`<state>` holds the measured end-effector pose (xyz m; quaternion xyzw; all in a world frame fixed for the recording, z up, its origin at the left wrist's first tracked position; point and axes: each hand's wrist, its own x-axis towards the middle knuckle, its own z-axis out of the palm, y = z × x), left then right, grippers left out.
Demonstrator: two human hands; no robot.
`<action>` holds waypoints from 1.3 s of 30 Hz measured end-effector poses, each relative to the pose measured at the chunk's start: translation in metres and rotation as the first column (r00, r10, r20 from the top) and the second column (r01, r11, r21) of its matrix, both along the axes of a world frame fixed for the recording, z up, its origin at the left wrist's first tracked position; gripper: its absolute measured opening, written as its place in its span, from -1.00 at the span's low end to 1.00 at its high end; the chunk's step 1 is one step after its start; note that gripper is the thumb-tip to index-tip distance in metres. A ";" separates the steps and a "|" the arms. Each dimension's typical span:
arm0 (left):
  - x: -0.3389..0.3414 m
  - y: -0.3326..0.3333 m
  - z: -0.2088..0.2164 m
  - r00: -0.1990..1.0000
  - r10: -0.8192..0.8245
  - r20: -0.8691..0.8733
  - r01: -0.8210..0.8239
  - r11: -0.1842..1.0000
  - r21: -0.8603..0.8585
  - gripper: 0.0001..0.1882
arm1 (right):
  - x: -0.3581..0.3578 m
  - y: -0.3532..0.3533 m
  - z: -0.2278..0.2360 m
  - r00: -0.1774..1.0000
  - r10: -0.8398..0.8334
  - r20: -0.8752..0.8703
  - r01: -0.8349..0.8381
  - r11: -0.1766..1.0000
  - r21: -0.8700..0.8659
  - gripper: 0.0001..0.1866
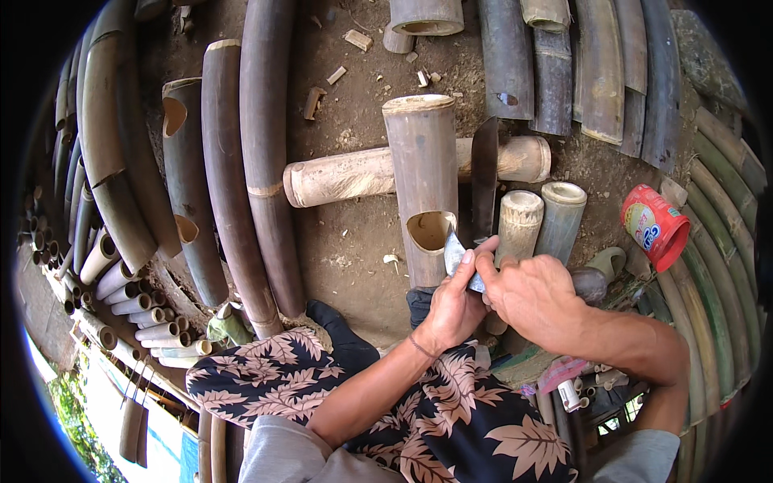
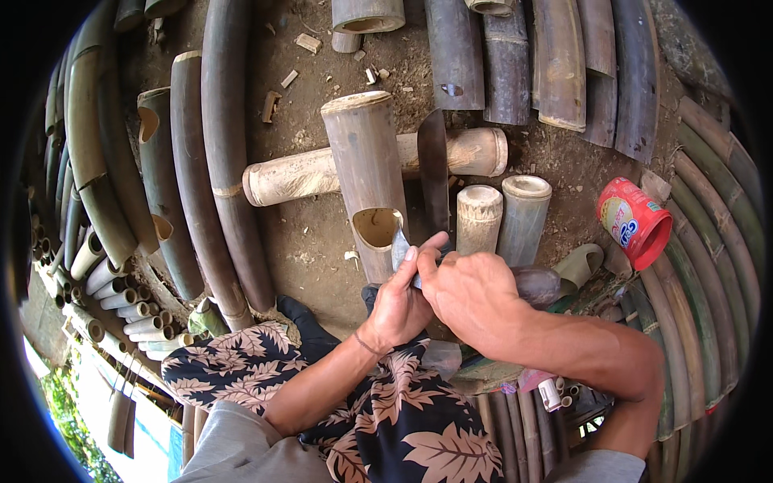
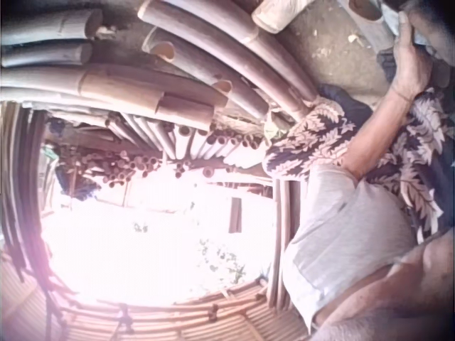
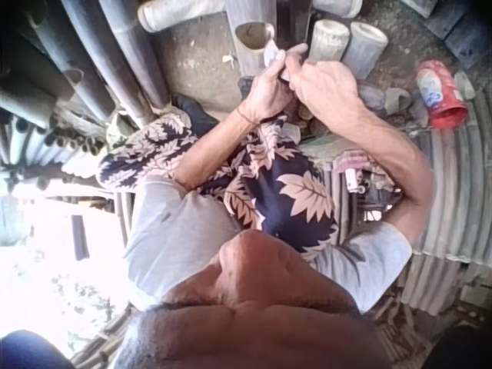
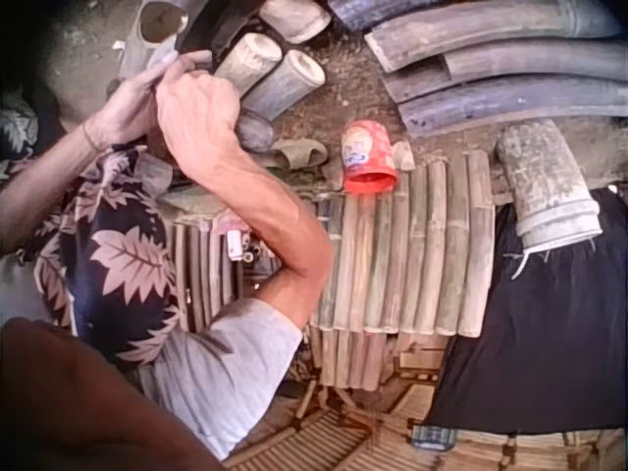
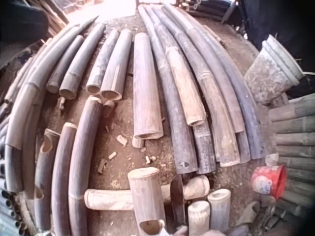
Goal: The person carves a hole into a bamboo section using a curved hand tool and arranges various bamboo poles on the ground.
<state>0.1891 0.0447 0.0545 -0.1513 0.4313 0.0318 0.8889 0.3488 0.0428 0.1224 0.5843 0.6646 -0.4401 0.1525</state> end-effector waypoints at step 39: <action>-0.031 0.049 0.007 0.621 -0.524 -0.583 0.748 0.618 0.241 -0.53 | -0.065 -0.029 -0.031 0.661 -0.671 -0.334 0.635 0.738 -0.228 -0.47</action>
